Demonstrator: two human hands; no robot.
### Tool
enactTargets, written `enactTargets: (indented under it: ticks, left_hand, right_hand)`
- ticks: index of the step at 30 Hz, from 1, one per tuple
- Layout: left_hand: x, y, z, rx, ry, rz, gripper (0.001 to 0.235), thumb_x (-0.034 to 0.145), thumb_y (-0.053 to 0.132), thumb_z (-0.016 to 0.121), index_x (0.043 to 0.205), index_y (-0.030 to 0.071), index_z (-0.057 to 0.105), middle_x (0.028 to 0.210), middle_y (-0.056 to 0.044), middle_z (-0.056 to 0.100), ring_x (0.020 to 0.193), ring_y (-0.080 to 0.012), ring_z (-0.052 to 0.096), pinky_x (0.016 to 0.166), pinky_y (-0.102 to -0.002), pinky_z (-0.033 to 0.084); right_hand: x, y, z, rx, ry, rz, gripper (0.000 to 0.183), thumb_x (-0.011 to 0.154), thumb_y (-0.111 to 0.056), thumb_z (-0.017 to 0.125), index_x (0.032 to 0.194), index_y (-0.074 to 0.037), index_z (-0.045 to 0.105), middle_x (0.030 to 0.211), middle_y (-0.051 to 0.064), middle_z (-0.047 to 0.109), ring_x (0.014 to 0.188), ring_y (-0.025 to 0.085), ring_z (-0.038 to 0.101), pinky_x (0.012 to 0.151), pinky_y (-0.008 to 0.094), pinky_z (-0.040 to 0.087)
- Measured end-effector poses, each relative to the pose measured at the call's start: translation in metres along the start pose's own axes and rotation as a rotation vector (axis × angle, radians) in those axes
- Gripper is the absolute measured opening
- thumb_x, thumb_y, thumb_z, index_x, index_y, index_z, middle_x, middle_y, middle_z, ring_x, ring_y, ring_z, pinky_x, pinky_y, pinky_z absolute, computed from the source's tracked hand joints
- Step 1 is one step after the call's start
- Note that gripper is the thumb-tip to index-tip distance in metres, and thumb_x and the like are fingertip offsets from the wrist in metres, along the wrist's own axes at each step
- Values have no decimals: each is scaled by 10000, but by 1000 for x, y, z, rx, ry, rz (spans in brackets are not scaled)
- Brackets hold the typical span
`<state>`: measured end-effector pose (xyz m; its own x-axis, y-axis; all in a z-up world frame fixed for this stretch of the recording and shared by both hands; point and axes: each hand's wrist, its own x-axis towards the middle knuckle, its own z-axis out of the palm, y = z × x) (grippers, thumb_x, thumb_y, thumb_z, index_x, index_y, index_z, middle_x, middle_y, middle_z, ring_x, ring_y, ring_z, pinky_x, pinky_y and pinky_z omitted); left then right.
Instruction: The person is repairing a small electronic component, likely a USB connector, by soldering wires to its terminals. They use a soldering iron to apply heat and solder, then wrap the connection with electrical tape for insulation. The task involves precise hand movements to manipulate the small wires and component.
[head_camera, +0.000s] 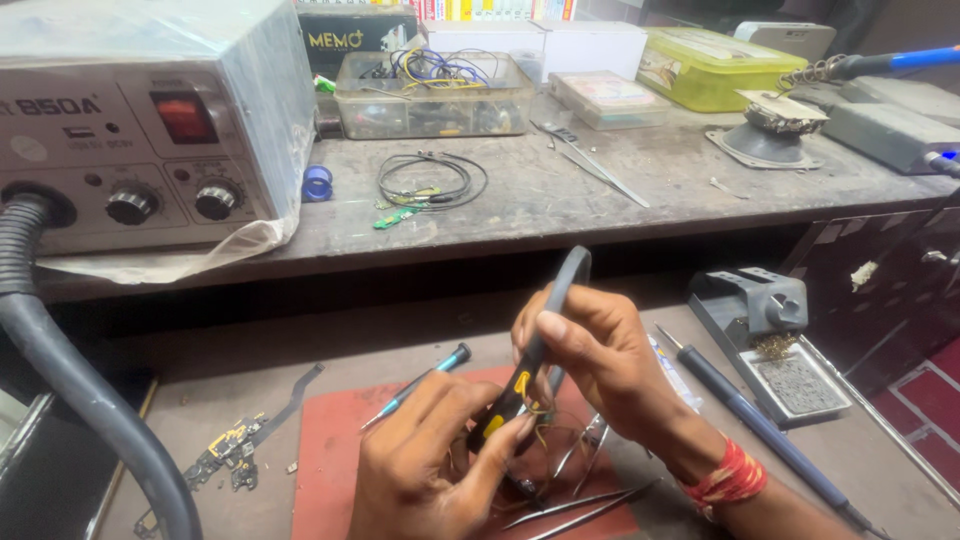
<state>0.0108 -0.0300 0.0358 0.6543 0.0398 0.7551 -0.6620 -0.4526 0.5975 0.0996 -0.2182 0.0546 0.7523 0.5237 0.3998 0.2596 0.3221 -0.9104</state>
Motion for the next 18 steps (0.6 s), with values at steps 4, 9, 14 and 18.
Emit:
enactTargets:
  ticks: [4,9,14,18]
  left_hand:
    - [2,0,-3,-32,-16,-3,179,814,79,810,979,52,747,810,-40,692,636,-131,699,527,-279,528]
    - [-1,-1,2,27,-5,-15,175,840,95,792,1003,52,747,816,-79,670,714,-206,725,597,-319,553]
    - [-4,-4,3,57,6,-10,175,863,100,770,1027,48,738,830,-93,669,756,-234,734,632,-339,566]
    - [-4,-4,1,63,18,59,168,902,95,731,1060,40,717,887,-98,684,814,-248,742,676,-343,579]
  right_hand:
    - [2,4,1,46,10,34,313,1058,-227,558,940,48,650,826,108,650,706,142,649,641,287,552]
    - [2,4,-2,106,-14,95,313,1074,-188,539,880,47,607,715,154,671,576,176,663,548,289,553]
    - [3,-1,-1,110,-69,99,315,1080,-195,522,920,59,616,772,182,692,627,183,681,596,288,574]
    - [4,-9,3,115,-81,136,315,1058,-201,505,927,60,623,792,189,698,651,194,702,569,292,586]
